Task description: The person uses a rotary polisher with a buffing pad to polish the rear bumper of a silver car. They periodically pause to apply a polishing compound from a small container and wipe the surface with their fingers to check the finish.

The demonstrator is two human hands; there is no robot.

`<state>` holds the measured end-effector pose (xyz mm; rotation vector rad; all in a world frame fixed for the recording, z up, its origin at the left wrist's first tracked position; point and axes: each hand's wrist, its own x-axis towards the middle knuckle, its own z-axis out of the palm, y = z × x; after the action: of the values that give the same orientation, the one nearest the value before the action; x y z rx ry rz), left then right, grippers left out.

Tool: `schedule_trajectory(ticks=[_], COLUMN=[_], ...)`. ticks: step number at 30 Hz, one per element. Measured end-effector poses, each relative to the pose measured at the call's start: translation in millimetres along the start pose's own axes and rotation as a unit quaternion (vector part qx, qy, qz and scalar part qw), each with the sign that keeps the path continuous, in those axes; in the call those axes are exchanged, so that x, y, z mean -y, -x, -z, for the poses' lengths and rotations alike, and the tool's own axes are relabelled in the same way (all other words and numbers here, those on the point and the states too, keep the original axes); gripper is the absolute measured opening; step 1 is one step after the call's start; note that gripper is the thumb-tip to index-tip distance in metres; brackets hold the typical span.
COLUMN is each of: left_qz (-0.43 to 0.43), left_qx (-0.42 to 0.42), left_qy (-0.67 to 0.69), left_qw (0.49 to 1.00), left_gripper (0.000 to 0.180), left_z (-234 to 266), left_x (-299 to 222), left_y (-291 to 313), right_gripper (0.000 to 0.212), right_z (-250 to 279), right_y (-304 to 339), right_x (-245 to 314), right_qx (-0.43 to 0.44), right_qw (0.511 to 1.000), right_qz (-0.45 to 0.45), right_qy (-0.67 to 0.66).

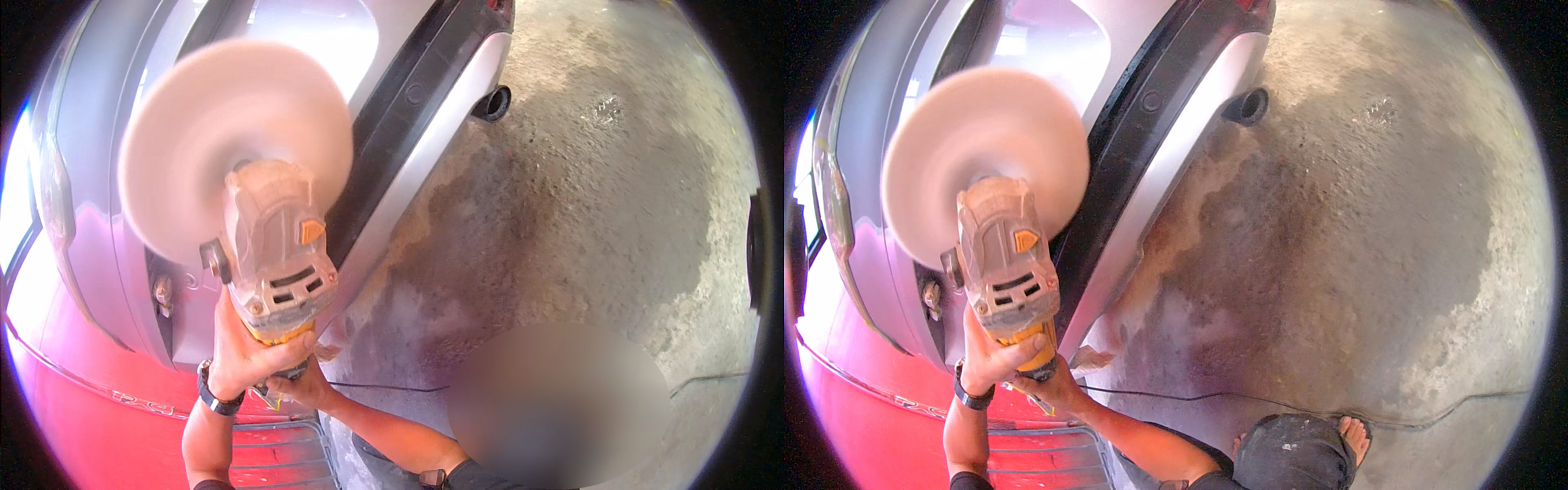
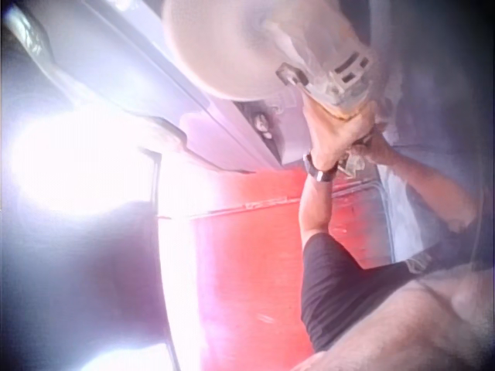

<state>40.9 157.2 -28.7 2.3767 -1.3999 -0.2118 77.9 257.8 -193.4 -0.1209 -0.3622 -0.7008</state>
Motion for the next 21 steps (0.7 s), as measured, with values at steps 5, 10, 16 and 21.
schedule_trajectory(ticks=[5,10,16,21], left_qz=[-0.017,-0.030,-0.068,-0.068], left_qx=[0.005,0.037,0.055,0.032], left_qy=[-0.012,0.019,0.060,0.100], left_qw=[1.000,0.999,0.994,0.992], left_gripper=[0.078,0.083,0.081,0.079], left_z=[-4,-7,-19,-22], left_x=[-20,-41,-62,-62], left_y=[-28,-59,-89,-93], right_gripper=[0.048,0.054,0.064,0.070], right_z=[6,11,12,13], right_y=[-20,-38,-56,-61], right_x=[27,62,95,102], right_qx=[-0.006,-0.019,-0.035,-0.049], right_qw=[1.000,0.996,0.995,0.994], right_qz=[-0.006,0.022,-0.012,-0.041], right_qy=[0.021,0.080,0.093,0.087])
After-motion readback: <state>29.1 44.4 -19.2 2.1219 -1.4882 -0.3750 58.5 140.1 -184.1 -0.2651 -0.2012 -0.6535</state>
